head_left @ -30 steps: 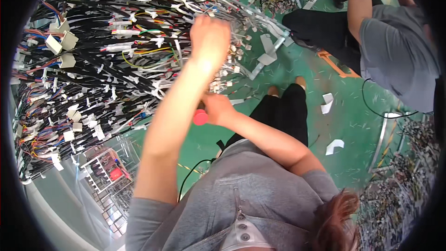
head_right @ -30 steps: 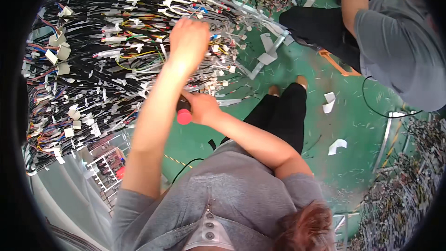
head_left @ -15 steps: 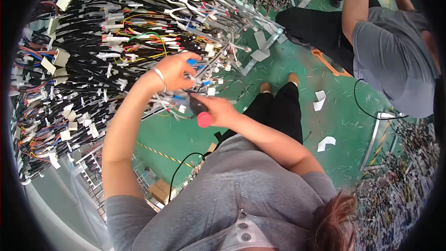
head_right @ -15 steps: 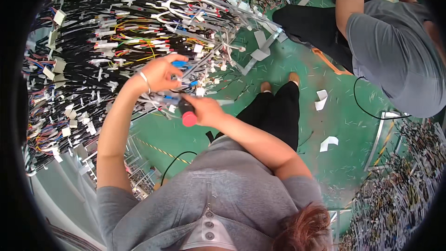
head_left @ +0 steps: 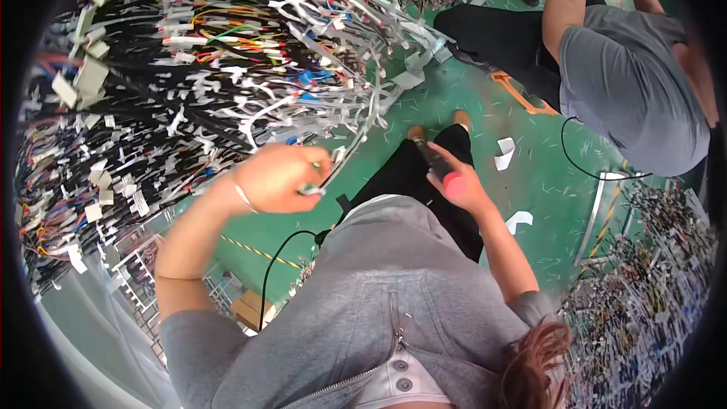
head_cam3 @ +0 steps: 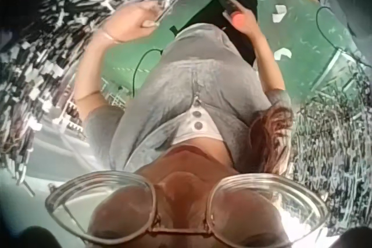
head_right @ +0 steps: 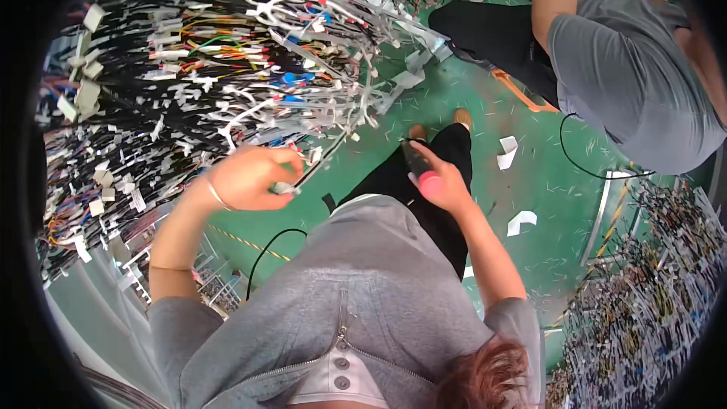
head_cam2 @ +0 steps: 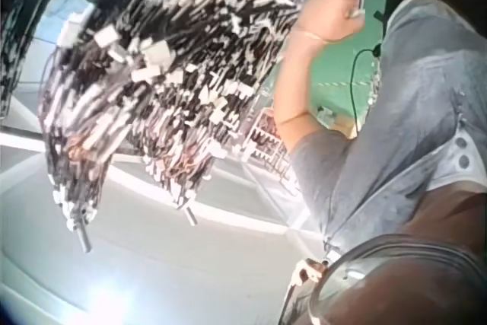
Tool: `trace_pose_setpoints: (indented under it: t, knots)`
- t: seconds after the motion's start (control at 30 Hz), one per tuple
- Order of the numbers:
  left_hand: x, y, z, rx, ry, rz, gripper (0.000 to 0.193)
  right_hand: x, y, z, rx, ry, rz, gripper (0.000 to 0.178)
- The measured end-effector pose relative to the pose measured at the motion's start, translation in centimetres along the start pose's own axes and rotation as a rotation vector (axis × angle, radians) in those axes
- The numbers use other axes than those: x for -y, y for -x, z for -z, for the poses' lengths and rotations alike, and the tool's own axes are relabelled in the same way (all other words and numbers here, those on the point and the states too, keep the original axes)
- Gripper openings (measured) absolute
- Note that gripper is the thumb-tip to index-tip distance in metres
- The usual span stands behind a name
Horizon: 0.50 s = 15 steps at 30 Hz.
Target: Assembling a complex wiring harness on a production board using a specialized taping tool.
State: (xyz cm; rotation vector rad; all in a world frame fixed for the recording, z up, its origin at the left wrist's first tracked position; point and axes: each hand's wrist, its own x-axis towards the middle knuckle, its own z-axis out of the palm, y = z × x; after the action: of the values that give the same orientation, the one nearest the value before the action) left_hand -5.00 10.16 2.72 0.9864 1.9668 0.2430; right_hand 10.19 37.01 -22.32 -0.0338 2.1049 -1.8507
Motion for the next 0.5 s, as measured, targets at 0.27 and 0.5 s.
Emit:
trace_pose_setpoints:
  t: [0.27,0.5]
  knots:
    - [-2.5,3.0,-0.3,0.044,-0.148,0.102,0.029,2.7,2.0,4.7,-0.023,-0.232,-0.188,0.06]
    - [-3.9,6.9,-3.6,-0.514,-0.693,0.557,0.038,4.9,1.5,2.5,-0.003,-0.318,-0.128,0.06]
